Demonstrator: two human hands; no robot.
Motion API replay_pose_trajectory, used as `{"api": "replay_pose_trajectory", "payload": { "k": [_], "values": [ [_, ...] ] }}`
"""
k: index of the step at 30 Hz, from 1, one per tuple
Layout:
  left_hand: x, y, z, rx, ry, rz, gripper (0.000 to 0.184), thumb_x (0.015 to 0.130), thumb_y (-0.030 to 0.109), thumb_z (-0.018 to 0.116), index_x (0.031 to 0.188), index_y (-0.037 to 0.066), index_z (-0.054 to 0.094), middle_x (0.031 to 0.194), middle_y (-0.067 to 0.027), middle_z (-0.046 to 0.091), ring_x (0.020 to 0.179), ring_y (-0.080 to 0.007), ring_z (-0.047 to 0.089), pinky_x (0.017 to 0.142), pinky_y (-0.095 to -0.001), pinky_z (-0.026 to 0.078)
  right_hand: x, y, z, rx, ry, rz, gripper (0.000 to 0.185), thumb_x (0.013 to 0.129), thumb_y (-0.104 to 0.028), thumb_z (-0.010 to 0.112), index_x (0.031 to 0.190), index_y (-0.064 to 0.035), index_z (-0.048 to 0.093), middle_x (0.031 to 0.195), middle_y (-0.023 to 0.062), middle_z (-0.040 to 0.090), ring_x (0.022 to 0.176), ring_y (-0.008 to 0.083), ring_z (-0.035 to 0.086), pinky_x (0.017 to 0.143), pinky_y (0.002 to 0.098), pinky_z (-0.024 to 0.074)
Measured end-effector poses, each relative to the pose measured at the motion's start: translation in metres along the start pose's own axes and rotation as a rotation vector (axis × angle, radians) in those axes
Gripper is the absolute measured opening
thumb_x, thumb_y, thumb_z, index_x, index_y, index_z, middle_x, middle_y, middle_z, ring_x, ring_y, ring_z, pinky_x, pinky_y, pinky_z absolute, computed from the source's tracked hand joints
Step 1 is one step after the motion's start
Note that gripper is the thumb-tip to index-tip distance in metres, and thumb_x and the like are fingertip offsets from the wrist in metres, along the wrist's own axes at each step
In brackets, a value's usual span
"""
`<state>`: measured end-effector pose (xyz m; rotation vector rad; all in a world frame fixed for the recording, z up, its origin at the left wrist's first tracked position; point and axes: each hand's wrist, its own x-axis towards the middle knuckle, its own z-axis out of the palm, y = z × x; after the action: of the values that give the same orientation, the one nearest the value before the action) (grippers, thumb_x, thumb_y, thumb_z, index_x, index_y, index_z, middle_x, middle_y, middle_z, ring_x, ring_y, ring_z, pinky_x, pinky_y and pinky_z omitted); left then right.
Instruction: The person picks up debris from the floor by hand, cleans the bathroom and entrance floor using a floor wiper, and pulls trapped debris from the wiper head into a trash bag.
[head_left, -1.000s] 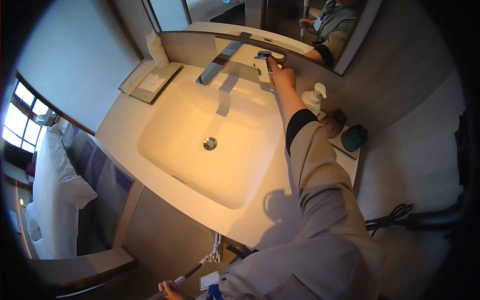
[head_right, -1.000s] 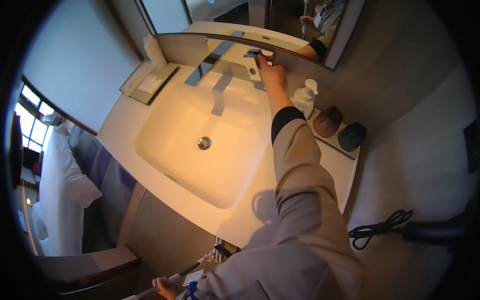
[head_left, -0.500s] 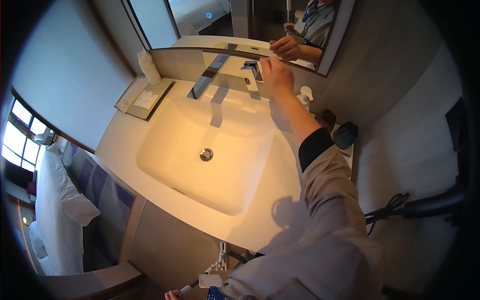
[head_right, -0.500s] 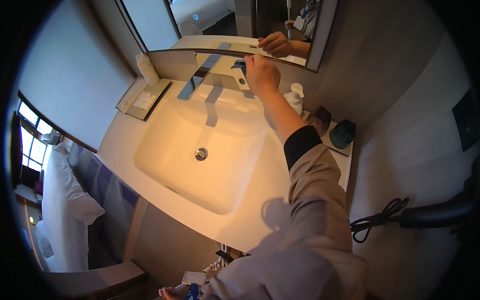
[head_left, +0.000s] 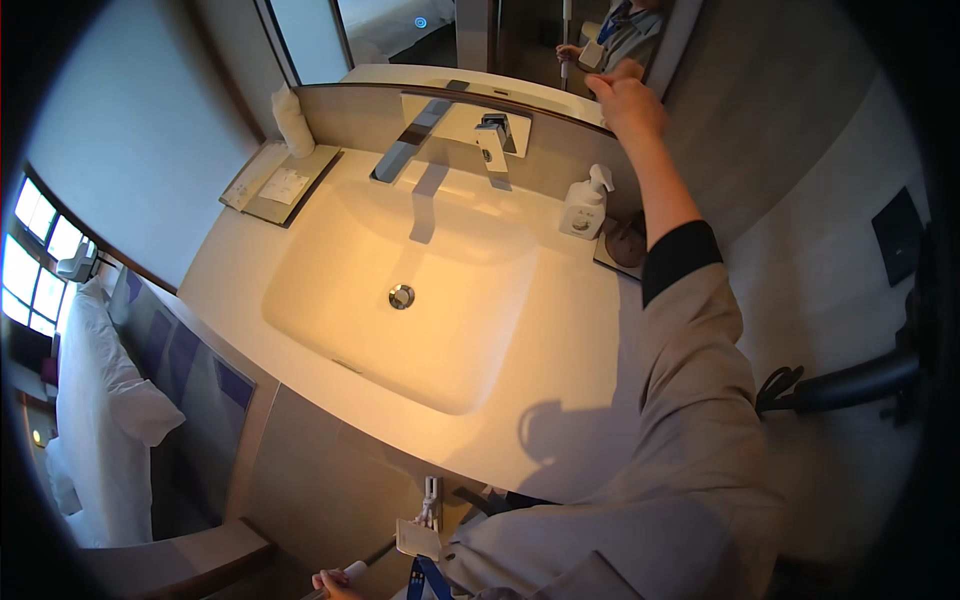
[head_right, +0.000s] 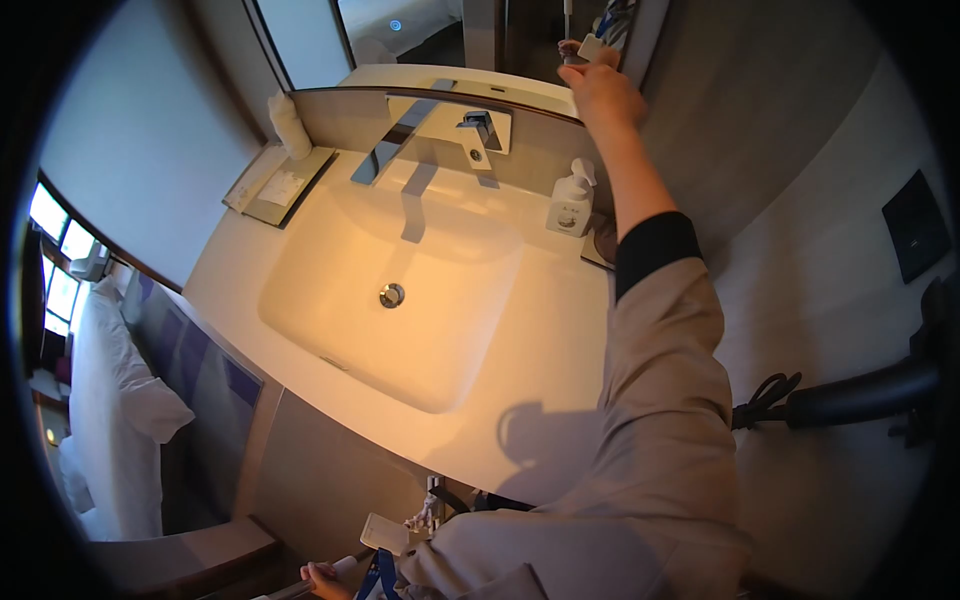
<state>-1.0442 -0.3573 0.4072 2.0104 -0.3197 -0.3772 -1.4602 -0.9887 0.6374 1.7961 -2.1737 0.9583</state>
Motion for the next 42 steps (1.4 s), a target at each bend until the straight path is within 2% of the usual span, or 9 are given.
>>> {"api": "replay_pose_trajectory", "payload": {
  "k": [5, 9, 13, 22, 24, 27, 30, 33, 42],
  "values": [
    [0.006, -0.013, -0.011, -0.192, 0.087, -0.100, 0.023, 0.093, 0.019, 0.042, 0.077, 0.006, 0.050, 0.070, -0.0021, 0.045, 0.066, -0.0134, 0.043, 0.063, -0.0274, 0.037, -0.026, 0.030, 0.023, -0.263, -0.009, -0.061, 0.036, 0.089, -0.038, 0.049, 0.086, -0.0066, 0.066, 0.088, 0.0174, 0.067, 0.083, 0.0340, 0.065, 0.073, 0.0443, 0.0510],
    [0.003, -0.006, -0.012, -0.188, 0.111, -0.117, 0.022, 0.094, 0.018, 0.041, 0.078, 0.006, 0.049, 0.070, -0.0019, 0.044, 0.067, -0.0135, 0.043, 0.064, -0.0278, 0.037, -0.043, 0.030, 0.141, 0.014, -0.114, -0.353, 0.028, 0.088, -0.026, 0.053, 0.084, -0.0019, 0.067, 0.084, 0.0234, 0.065, 0.082, 0.0373, 0.064, 0.074, 0.0455, 0.0505],
    [-0.005, 0.009, 0.001, -0.149, 0.167, -0.140, 0.017, 0.088, 0.013, 0.046, 0.073, 0.006, 0.047, 0.071, -0.0047, 0.045, 0.067, -0.0171, 0.045, 0.063, -0.0306, 0.038, -0.056, -0.007, 0.197, 0.216, -0.209, -0.225, 0.024, 0.084, -0.020, 0.058, 0.077, 0.0012, 0.066, 0.075, 0.0209, 0.064, 0.077, 0.0374, 0.062, 0.071, 0.0434, 0.0490],
    [-0.015, 0.008, 0.009, 0.548, 0.111, 0.373, 0.015, 0.076, 0.003, 0.048, 0.064, 0.006, 0.039, 0.064, -0.0084, 0.044, 0.058, -0.0215, 0.044, 0.058, -0.0341, 0.037, -0.082, -0.044, 0.222, 0.697, -0.324, 0.056, 0.024, 0.087, -0.022, 0.057, 0.091, 0.0004, 0.066, 0.073, 0.0157, 0.065, 0.057, 0.0227, 0.064, 0.055, 0.0328, 0.0506],
    [-0.012, 0.011, 0.012, 0.126, 0.163, 0.102, 0.017, 0.078, 0.004, 0.046, 0.063, 0.008, 0.038, 0.060, -0.0054, 0.042, 0.057, -0.0177, 0.042, 0.058, -0.0317, 0.037, -0.092, -0.044, 0.207, 0.704, -0.360, 0.103, 0.024, 0.089, -0.020, 0.055, 0.102, -0.0017, 0.063, 0.071, 0.0130, 0.065, 0.061, 0.0204, 0.065, 0.059, 0.0333, 0.0500],
    [-0.012, 0.019, 0.019, 0.006, 0.144, 0.074, 0.020, 0.081, 0.005, 0.043, 0.063, 0.010, 0.037, 0.057, -0.0015, 0.039, 0.057, -0.0122, 0.040, 0.059, -0.0276, 0.035, -0.109, -0.017, 0.237, 0.139, 0.097, -0.283, 0.044, 0.091, -0.016, 0.046, 0.133, -0.0073, 0.040, 0.086, 0.0135, 0.067, 0.068, 0.0252, 0.065, 0.059, 0.0375, 0.0517],
    [-0.009, 0.017, 0.014, -0.097, 0.175, -0.046, 0.019, 0.082, 0.006, 0.042, 0.063, 0.009, 0.037, 0.058, -0.0020, 0.039, 0.057, -0.0127, 0.040, 0.059, -0.0275, 0.036, -0.107, -0.013, 0.223, -0.054, -0.219, -0.291, 0.062, 0.087, -0.009, 0.048, 0.143, -0.0085, 0.021, 0.100, 0.0168, 0.065, 0.088, 0.0286, 0.064, 0.073, 0.0363, 0.0502],
    [-0.003, 0.000, 0.006, -0.104, 0.152, -0.016, 0.020, 0.082, 0.006, 0.042, 0.062, 0.009, 0.037, 0.058, -0.0020, 0.039, 0.057, -0.0129, 0.041, 0.058, -0.0271, 0.037, -0.094, -0.007, 0.233, -0.215, -0.411, -0.320, 0.062, 0.090, -0.011, 0.041, 0.146, -0.0103, 0.015, 0.093, 0.0174, 0.066, 0.081, 0.0297, 0.066, 0.063, 0.0388, 0.0513],
    [0.009, -0.023, -0.005, 0.237, 0.072, 0.253, 0.022, 0.081, 0.007, 0.042, 0.060, 0.010, 0.037, 0.058, -0.0021, 0.039, 0.057, -0.0128, 0.042, 0.057, -0.0262, 0.038, -0.086, -0.004, 0.209, -0.431, -0.262, -0.612, 0.061, 0.083, -0.012, 0.051, 0.141, -0.0104, 0.030, 0.074, 0.0079, 0.066, 0.067, 0.0215, 0.066, 0.054, 0.0349, 0.0477]
  ]
}}
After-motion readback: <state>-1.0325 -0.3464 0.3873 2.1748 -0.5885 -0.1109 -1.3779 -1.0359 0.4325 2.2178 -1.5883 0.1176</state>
